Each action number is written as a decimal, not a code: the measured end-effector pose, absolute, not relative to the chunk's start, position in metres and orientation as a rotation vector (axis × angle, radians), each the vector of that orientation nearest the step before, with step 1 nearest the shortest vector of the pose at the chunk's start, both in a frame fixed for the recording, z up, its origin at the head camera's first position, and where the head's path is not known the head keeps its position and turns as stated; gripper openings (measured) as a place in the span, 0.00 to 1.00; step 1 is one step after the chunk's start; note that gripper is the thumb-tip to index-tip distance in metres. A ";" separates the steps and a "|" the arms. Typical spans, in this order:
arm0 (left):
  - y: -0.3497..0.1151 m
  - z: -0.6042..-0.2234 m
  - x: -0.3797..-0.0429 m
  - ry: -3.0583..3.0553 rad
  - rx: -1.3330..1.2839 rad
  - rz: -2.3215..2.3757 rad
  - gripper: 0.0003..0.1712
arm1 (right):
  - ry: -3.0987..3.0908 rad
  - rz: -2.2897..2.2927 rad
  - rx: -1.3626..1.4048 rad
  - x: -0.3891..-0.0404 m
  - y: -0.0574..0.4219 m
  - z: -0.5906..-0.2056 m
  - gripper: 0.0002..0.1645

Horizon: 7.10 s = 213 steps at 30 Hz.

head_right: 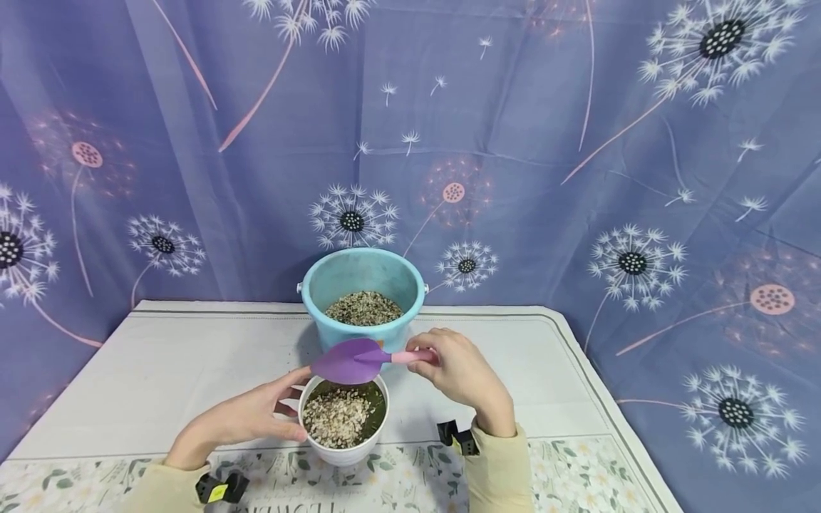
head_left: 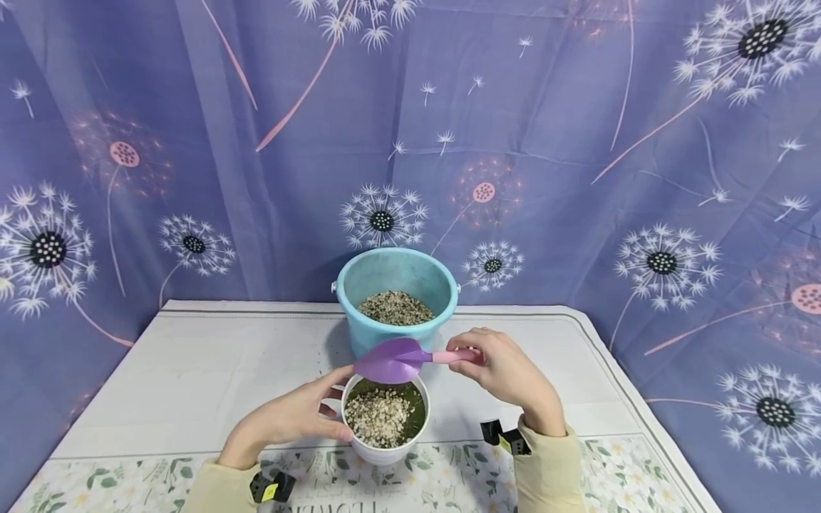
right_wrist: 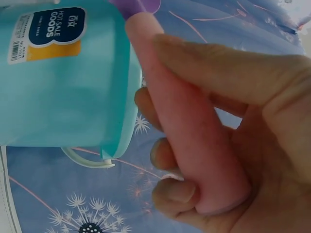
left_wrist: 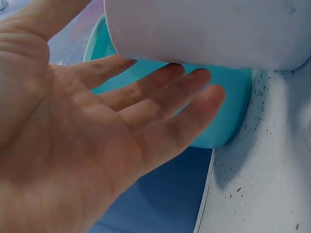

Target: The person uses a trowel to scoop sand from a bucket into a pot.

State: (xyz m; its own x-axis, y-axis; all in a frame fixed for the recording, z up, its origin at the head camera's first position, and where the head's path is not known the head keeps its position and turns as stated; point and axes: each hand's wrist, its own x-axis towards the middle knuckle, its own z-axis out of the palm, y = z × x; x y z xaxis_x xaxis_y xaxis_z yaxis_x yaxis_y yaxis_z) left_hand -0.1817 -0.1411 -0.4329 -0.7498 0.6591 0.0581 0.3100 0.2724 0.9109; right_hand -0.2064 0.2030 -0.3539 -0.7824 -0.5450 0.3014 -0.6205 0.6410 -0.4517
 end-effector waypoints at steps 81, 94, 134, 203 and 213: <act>-0.114 -0.408 -0.333 2.637 -0.013 2.191 0.11 | -2.787 -0.403 0.620 -0.335 0.122 -0.333 0.09; -0.115 -0.405 -0.332 2.654 -0.023 2.132 0.12 | -2.914 -0.303 0.856 -0.334 0.118 -0.332 0.15; -0.118 -0.406 -0.333 2.656 -0.023 2.130 0.11 | -3.228 0.988 1.092 -0.332 0.176 -0.291 0.08; -0.151 -0.460 -0.190 2.067 0.835 1.682 0.23 | -2.959 1.223 1.099 -0.210 0.216 -0.343 0.08; -0.138 -0.460 -0.191 2.127 0.865 1.699 0.37 | -2.949 1.238 1.081 -0.202 0.223 -0.360 0.07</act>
